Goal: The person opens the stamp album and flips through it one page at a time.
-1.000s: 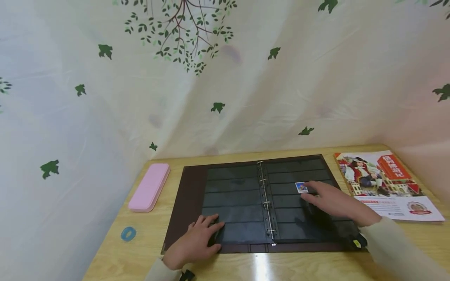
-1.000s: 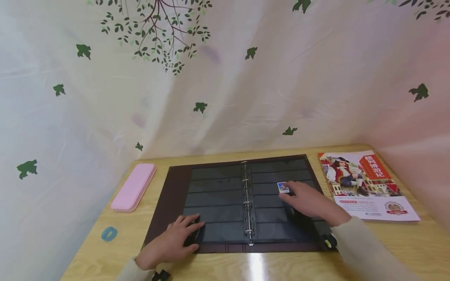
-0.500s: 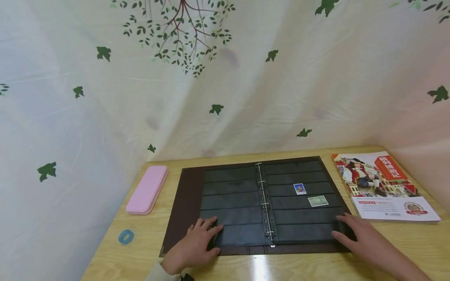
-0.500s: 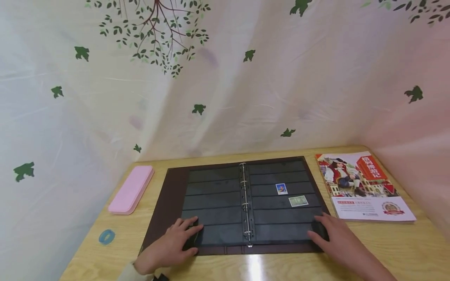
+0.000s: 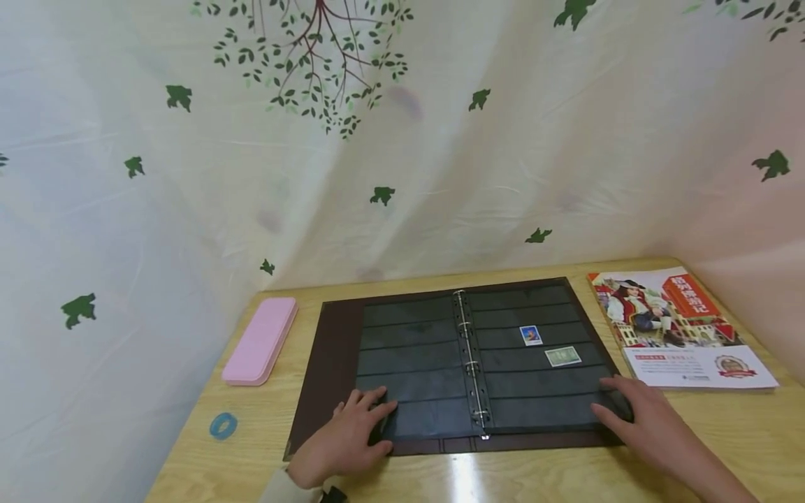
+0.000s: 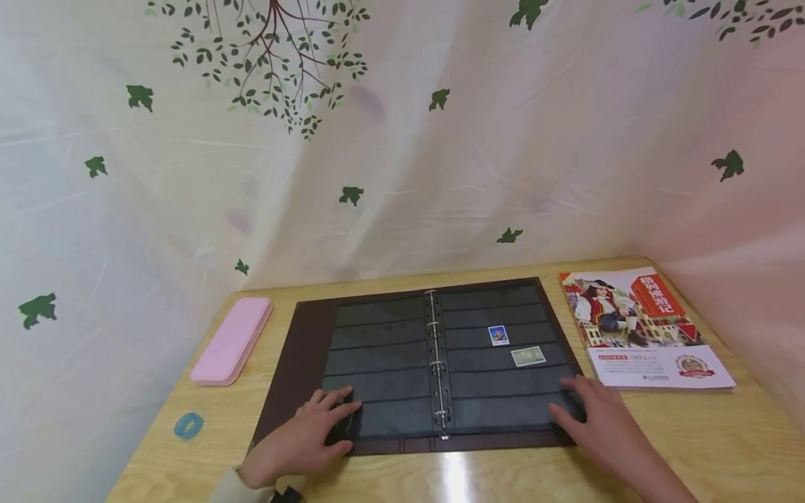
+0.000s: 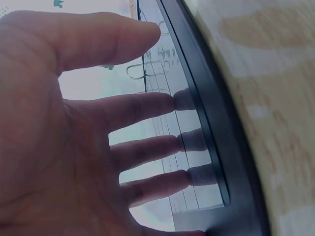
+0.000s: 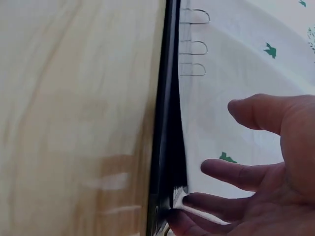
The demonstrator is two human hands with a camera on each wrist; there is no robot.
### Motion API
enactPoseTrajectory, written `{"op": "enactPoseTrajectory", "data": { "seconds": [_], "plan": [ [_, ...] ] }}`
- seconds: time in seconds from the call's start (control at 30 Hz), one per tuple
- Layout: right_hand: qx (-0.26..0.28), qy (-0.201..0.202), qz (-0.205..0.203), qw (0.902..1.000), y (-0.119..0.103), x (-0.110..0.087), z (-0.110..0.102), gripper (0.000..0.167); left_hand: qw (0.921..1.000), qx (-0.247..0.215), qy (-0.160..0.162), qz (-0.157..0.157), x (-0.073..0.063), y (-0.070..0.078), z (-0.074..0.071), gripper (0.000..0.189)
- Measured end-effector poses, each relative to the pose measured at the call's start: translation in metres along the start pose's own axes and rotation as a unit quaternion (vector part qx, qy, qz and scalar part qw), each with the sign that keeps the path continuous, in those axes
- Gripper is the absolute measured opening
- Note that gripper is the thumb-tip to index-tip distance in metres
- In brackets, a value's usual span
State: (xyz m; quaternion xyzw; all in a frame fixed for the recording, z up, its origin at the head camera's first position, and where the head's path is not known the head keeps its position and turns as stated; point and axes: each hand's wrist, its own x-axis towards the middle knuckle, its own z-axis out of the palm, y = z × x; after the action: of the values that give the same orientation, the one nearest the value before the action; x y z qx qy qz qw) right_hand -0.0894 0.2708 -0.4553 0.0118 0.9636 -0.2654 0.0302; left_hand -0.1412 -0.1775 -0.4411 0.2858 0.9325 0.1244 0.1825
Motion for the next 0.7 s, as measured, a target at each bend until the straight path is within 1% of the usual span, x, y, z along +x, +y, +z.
{"op": "enactPoseTrajectory", "data": {
  "seconds": [0.07, 0.17, 0.27, 0.33, 0.4, 0.5, 0.6, 0.7],
  "plan": [
    [0.010, 0.011, -0.001, 0.9999, -0.002, 0.000, -0.001, 0.075, 1.0000, -0.003, 0.002, 0.000, 0.000, 0.000, 0.000, 0.056],
    [0.023, 0.038, -0.014, 0.9989, -0.006, -0.001, -0.002, 0.076, 1.0000, -0.002, 0.006, 0.001, 0.000, -0.001, 0.000, 0.056],
    [0.040, 0.077, -0.040, 0.9954, -0.010, -0.003, -0.003, 0.068, 1.0000, -0.002, 0.009, 0.001, 0.000, -0.001, 0.000, 0.057],
    [0.053, 0.111, -0.058, 0.9907, -0.013, -0.004, -0.003, 0.059, 1.0000, -0.003, 0.009, 0.001, -0.001, -0.001, -0.001, 0.057],
    [0.064, 0.149, -0.076, 0.9838, -0.017, -0.005, -0.002, 0.053, 0.9999, -0.006, 0.009, 0.002, -0.001, -0.001, -0.001, 0.057],
    [0.073, 0.194, -0.095, 0.9737, -0.023, -0.006, -0.001, 0.055, 0.9999, -0.006, 0.009, 0.004, -0.002, 0.000, 0.000, 0.057],
    [0.077, 0.227, -0.106, 0.9651, -0.029, -0.009, -0.001, 0.057, 0.9999, -0.010, 0.006, 0.003, -0.002, 0.001, 0.001, 0.057],
    [0.078, 0.253, -0.115, 0.9574, -0.034, -0.011, -0.001, 0.056, 0.9999, -0.013, 0.003, 0.001, 0.000, 0.000, 0.001, 0.056]
  ]
}}
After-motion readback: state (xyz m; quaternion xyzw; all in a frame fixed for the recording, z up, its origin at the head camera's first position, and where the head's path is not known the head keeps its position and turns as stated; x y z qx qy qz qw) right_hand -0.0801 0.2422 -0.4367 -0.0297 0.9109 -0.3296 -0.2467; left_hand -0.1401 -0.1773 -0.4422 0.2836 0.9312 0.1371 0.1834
